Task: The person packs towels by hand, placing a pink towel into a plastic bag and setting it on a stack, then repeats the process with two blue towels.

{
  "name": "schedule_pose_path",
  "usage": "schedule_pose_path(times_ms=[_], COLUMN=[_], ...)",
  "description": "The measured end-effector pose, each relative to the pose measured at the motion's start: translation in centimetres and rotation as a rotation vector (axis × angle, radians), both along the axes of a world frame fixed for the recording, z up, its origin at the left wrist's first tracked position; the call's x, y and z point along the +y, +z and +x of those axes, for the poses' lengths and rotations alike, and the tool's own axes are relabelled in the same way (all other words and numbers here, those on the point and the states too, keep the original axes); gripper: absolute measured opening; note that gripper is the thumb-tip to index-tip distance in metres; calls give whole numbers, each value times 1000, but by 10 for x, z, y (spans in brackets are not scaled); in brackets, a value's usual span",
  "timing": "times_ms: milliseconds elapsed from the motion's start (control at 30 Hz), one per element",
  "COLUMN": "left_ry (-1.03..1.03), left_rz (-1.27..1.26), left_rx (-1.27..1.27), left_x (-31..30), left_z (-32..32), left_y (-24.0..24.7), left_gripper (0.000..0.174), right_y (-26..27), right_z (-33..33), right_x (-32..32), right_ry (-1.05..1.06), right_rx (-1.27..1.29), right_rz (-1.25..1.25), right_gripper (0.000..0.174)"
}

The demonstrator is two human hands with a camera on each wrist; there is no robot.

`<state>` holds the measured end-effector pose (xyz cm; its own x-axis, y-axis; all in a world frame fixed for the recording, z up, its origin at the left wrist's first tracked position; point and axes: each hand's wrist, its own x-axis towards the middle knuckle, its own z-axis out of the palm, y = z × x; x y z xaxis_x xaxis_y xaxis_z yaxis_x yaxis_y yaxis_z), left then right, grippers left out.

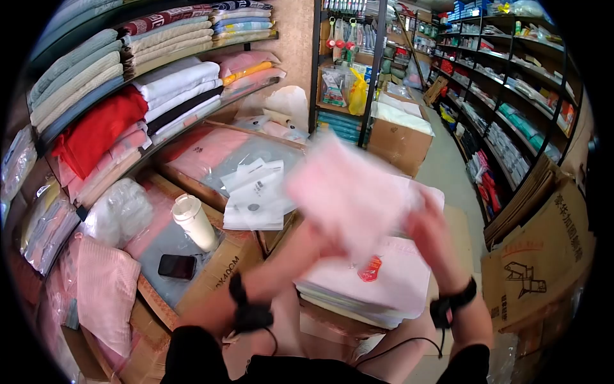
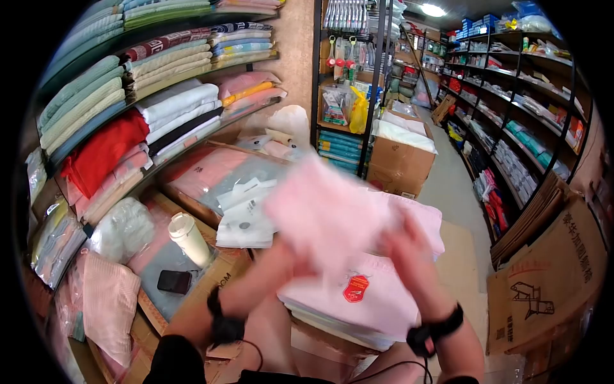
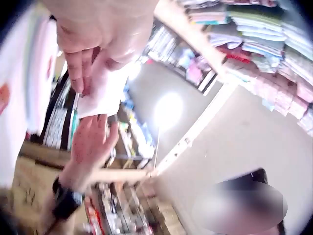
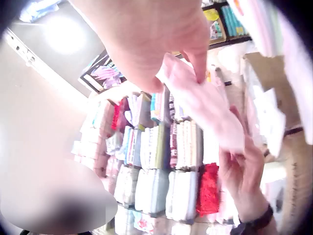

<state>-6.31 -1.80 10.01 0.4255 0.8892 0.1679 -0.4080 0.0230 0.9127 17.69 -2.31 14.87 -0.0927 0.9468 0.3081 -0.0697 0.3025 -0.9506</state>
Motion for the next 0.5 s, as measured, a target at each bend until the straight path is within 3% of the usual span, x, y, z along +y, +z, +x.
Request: schedule_pose_path(times_ms=[33, 100, 133, 167, 233, 300, 367, 467, 500], left_ry=[74, 351, 356, 346, 338, 431, 534, 403, 376], left_rz=[2, 8, 27, 71, 97, 93, 55, 67, 72], left_rx=[-239, -407, -412, -336, -257, 147, 247, 368, 549], left_x=[31, 78, 83, 85, 82, 79, 74, 47, 36], left_z=[-8, -25, -31, -38, -52, -71, -85, -75, -69], left_y=[19, 45, 46, 43, 23, -11, -48, -81, -90], left_gripper=[52, 51, 51, 45, 39, 24, 16, 15, 23], right_y=[18, 40, 51, 52, 36, 19, 1, -16, -21], right_z=[-17, -36, -40, -40, -37, -26, -7, 17, 23], right_x=[16, 24, 26, 20, -9, -31, -45, -58, -64], right_ry=[51, 73, 87, 92, 168, 172, 154, 62, 1], right_rx=[388, 437, 473, 469, 208, 24, -17, -42, -32], right_rz=[16, 52, 90, 95, 3, -41, -104, -207, -227], right_gripper=[52, 47, 42, 42, 35, 29, 26, 21, 19])
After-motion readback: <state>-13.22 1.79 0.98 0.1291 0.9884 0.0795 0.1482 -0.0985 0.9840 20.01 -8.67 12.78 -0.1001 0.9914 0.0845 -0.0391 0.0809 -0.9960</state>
